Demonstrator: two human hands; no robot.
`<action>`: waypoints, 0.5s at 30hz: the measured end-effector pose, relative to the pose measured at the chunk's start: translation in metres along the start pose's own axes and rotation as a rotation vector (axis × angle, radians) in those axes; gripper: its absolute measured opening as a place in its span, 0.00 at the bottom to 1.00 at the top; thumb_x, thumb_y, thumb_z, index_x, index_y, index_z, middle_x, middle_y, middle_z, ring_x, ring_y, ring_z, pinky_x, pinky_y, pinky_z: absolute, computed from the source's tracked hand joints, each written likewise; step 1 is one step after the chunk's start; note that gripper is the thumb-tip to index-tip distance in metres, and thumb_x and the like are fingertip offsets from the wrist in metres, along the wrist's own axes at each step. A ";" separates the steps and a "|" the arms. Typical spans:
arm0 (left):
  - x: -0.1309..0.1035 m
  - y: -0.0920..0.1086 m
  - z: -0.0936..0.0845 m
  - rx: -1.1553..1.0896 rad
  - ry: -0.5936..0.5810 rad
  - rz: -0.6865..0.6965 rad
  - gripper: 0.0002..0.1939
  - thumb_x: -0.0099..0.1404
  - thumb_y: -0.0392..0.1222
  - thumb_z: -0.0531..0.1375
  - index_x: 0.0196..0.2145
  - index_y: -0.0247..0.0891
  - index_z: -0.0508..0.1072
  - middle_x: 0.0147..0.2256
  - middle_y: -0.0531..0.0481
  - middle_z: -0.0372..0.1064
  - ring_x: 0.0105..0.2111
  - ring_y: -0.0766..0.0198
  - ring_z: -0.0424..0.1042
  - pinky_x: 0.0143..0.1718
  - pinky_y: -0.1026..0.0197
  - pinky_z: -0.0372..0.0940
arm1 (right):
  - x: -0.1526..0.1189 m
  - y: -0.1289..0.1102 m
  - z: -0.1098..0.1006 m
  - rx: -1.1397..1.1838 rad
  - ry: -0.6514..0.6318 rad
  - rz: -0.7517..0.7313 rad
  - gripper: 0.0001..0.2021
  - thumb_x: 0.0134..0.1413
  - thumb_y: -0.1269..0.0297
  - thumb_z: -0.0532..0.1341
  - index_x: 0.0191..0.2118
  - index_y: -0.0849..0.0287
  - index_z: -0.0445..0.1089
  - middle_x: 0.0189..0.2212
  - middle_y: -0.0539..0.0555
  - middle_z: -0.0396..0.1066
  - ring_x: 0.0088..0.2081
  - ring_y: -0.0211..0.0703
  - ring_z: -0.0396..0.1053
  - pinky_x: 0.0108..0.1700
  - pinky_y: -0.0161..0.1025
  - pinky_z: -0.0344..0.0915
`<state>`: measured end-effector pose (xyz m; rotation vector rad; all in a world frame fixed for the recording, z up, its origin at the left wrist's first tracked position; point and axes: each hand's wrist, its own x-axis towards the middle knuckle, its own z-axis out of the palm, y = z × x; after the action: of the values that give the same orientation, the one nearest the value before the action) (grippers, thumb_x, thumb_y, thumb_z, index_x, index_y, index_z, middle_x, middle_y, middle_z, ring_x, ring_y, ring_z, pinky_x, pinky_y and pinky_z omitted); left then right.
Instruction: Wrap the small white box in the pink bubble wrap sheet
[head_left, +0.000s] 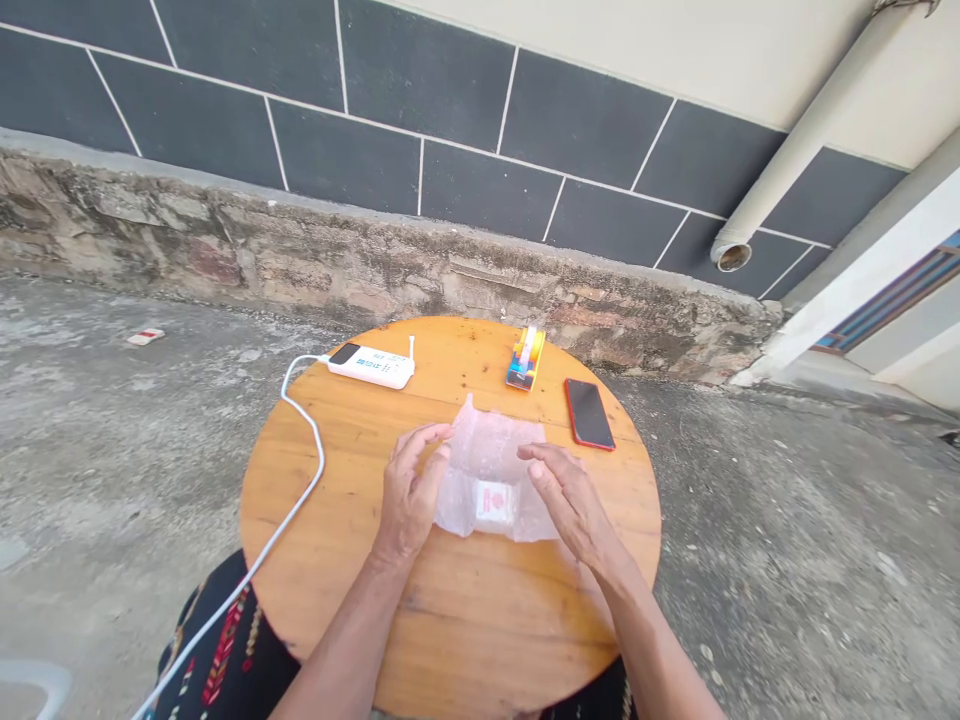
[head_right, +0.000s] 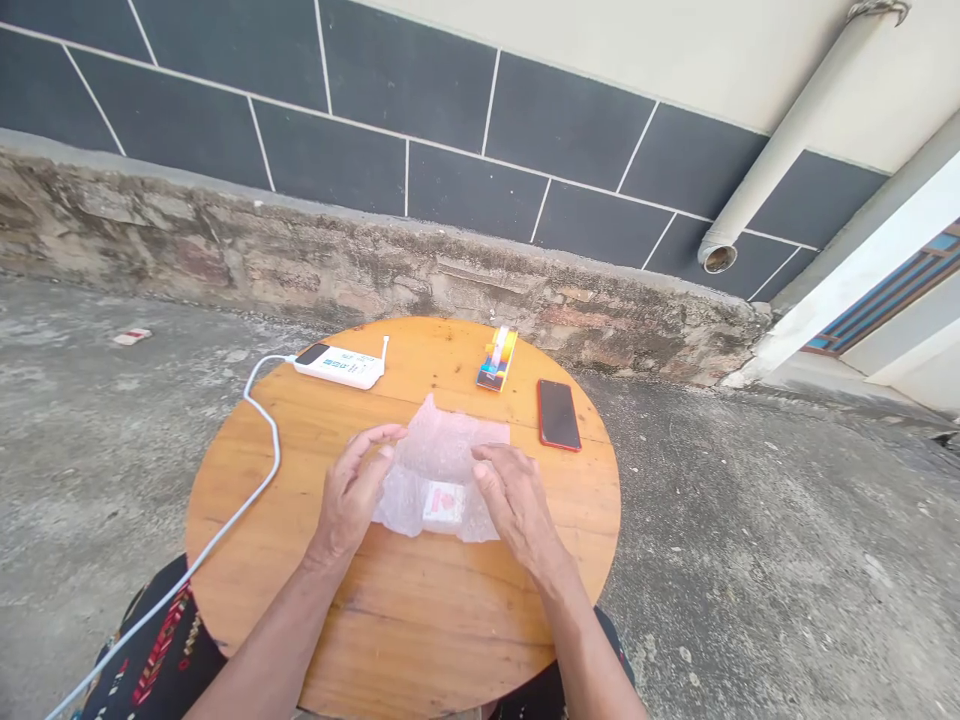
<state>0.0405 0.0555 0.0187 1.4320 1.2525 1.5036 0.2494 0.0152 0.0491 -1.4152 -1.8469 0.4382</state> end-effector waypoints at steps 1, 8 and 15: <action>0.000 0.001 0.000 0.057 -0.046 0.073 0.14 0.64 0.46 0.53 0.42 0.40 0.73 0.46 0.47 0.71 0.49 0.56 0.66 0.51 0.57 0.58 | 0.000 -0.004 0.000 -0.040 -0.027 -0.034 0.16 0.66 0.56 0.49 0.49 0.53 0.69 0.48 0.55 0.69 0.51 0.49 0.63 0.54 0.46 0.54; -0.008 0.019 -0.014 0.388 -0.329 0.296 0.18 0.69 0.47 0.47 0.45 0.40 0.73 0.42 0.46 0.73 0.48 0.55 0.66 0.58 0.49 0.48 | -0.021 -0.026 -0.014 -0.123 -0.143 -0.131 0.16 0.67 0.56 0.48 0.44 0.54 0.71 0.36 0.55 0.72 0.41 0.48 0.66 0.46 0.45 0.57; -0.033 0.018 -0.046 0.582 -0.430 0.344 0.17 0.67 0.44 0.48 0.29 0.46 0.75 0.31 0.51 0.75 0.50 0.53 0.64 0.61 0.44 0.36 | -0.074 -0.041 -0.013 -0.135 -0.404 -0.188 0.14 0.67 0.62 0.49 0.35 0.55 0.69 0.32 0.52 0.69 0.38 0.45 0.63 0.47 0.46 0.54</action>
<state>0.0023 0.0112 0.0298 2.3041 1.2608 0.9683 0.2386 -0.0691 0.0586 -1.2914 -2.3500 0.5419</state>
